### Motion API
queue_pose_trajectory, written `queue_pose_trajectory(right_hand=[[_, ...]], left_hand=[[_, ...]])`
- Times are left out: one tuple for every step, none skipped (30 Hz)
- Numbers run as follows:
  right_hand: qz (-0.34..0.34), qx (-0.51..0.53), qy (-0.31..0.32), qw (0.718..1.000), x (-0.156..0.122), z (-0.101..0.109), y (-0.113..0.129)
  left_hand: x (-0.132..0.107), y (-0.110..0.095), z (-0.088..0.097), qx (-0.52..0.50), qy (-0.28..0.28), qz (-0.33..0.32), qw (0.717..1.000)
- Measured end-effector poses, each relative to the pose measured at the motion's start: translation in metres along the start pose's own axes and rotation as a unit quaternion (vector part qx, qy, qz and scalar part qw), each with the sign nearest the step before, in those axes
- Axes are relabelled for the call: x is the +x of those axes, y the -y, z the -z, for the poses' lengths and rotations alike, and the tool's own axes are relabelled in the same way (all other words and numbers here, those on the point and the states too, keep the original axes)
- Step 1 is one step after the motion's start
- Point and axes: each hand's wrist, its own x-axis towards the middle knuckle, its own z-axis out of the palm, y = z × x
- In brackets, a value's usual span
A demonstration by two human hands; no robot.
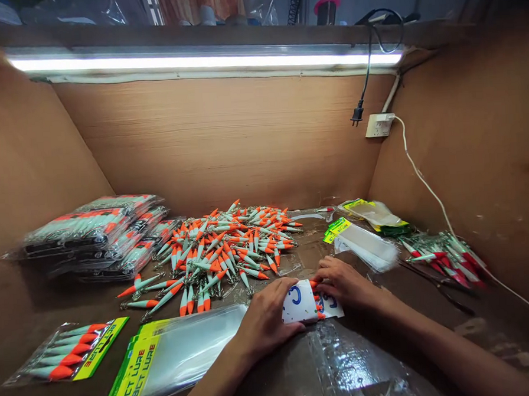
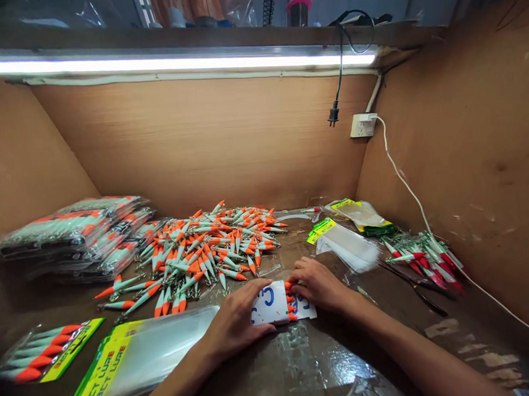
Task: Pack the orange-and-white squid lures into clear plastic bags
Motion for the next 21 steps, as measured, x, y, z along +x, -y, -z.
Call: queue_pose_trajectory(right_hand=[[-0.006, -0.005, 0.001, 1.0, -0.001, -0.001, -0.003], [-0.005, -0.015, 0.004, 1.0, -0.002, -0.002, -0.005], [0.004, -0.029, 0.011, 1.0, -0.003, -0.003, -0.007], [0.016, -0.044, 0.018, 0.999, -0.003, -0.002, -0.007], [0.028, -0.06, 0.025, 0.997, -0.002, -0.002, -0.006], [0.038, -0.076, 0.03, 0.996, -0.002, -0.001, -0.005], [0.045, -0.091, 0.032, 0.994, -0.002, 0.0, -0.003], [0.051, -0.103, 0.033, 0.993, -0.002, 0.0, 0.0], [0.053, -0.11, 0.029, 0.992, -0.002, 0.0, 0.002], [0.051, -0.112, 0.021, 0.992, -0.003, 0.0, 0.005], [0.049, -0.11, 0.012, 0.993, -0.004, -0.001, 0.007], [0.047, -0.105, 0.005, 0.993, -0.005, -0.003, 0.008], [0.047, -0.097, 0.001, 0.994, -0.006, -0.005, 0.009], [0.046, -0.088, -0.003, 0.995, -0.007, -0.007, 0.01], [0.043, -0.077, -0.006, 0.996, -0.008, -0.01, 0.009], [0.038, -0.067, -0.009, 0.997, -0.008, -0.013, 0.009], [0.029, -0.058, -0.013, 0.998, -0.008, -0.015, 0.008], [0.019, -0.05, -0.017, 0.998, -0.007, -0.016, 0.006], [0.008, -0.045, -0.02, 0.999, -0.007, -0.016, 0.006], [-0.001, -0.04, -0.025, 0.999, -0.007, -0.015, 0.006], [-0.009, -0.034, -0.032, 0.999, -0.008, -0.013, 0.009]], left_hand=[[0.001, -0.001, 0.0, 0.001, 0.006, 0.0, 1.0], [0.001, -0.001, 0.0, 0.002, 0.011, 0.001, 1.0], [0.001, -0.001, 0.0, 0.004, 0.017, 0.003, 1.0], [0.001, 0.0, -0.001, 0.005, 0.025, 0.006, 1.0], [0.0, 0.001, -0.001, 0.007, 0.033, 0.009, 0.999], [-0.001, 0.002, -0.001, 0.009, 0.042, 0.012, 0.999], [-0.002, 0.004, -0.001, 0.012, 0.049, 0.015, 0.999], [-0.003, 0.005, -0.002, 0.015, 0.056, 0.016, 0.998], [-0.004, 0.007, -0.002, 0.018, 0.061, 0.017, 0.998], [-0.004, 0.008, -0.001, 0.02, 0.065, 0.018, 0.997], [-0.005, 0.009, -0.001, 0.022, 0.069, 0.019, 0.997], [-0.005, 0.01, -0.001, 0.021, 0.073, 0.018, 0.997], [-0.005, 0.01, 0.0, 0.02, 0.077, 0.016, 0.997], [-0.005, 0.011, 0.001, 0.018, 0.08, 0.012, 0.997], [-0.005, 0.011, 0.001, 0.018, 0.083, 0.009, 0.996], [-0.005, 0.012, 0.001, 0.019, 0.086, 0.006, 0.996], [-0.005, 0.012, 0.001, 0.022, 0.089, 0.005, 0.996], [-0.005, 0.012, 0.0, 0.027, 0.092, 0.007, 0.995], [-0.004, 0.012, -0.002, 0.034, 0.094, 0.011, 0.995], [-0.004, 0.011, -0.004, 0.041, 0.094, 0.015, 0.995], [-0.003, 0.01, -0.005, 0.046, 0.092, 0.02, 0.995]])
